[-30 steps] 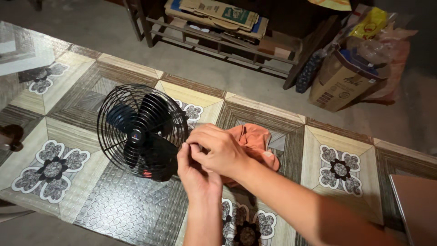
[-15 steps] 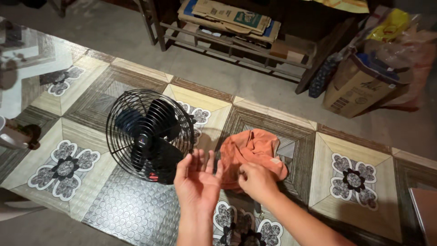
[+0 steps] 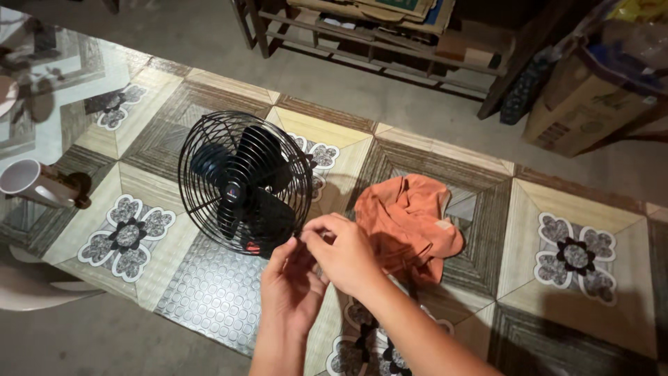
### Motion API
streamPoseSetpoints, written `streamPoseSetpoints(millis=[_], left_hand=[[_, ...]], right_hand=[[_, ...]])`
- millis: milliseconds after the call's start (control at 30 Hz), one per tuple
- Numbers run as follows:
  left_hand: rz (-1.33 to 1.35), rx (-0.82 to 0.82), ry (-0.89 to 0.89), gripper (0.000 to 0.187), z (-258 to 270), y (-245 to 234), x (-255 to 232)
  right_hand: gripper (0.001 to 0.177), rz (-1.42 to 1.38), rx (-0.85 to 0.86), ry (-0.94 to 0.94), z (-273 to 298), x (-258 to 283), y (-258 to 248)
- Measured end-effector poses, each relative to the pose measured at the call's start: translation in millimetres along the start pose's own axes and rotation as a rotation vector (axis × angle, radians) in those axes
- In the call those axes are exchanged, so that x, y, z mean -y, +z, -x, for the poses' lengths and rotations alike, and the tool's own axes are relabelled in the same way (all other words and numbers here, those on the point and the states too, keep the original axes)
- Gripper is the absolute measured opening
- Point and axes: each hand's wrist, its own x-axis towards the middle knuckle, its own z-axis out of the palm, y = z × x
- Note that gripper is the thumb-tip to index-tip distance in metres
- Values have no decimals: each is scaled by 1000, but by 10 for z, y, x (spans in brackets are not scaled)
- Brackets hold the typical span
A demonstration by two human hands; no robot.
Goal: The person uses a screwdriver to loosen and remove screws from the front grille of a small black electric fan. They detach the grille and set it aside, then continue to unscrew and remove the central hub cap from the fan blades.
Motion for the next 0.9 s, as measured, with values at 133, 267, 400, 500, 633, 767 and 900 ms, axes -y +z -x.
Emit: streamPoseSetpoints(millis=[133, 267, 400, 500, 633, 767, 900], left_hand=[[-72, 3, -55, 28, 21, -68, -124], [-186, 8, -96, 26, 10, -111, -228], [-272, 36, -99, 26, 42, -122, -301], [-286, 24, -83, 28, 88, -149, -299], [-213, 82, -25, 32, 8, -259, -225], [-45, 331, -23, 31, -109, -351, -125], [-172, 117, -44, 35, -58, -324, -147]], right_hand=[[14, -35, -19, -11, 32, -18, 94], [16, -90, -63, 93, 32, -84, 203], [17, -338, -42, 346, 76, -111, 327], [17, -270, -77, 160, 125, -149, 382], [17, 3, -203, -165, 154, -231, 444], [16, 134, -296, -228, 218, -258, 490], [15, 126, -361, -189, 255, -185, 557]])
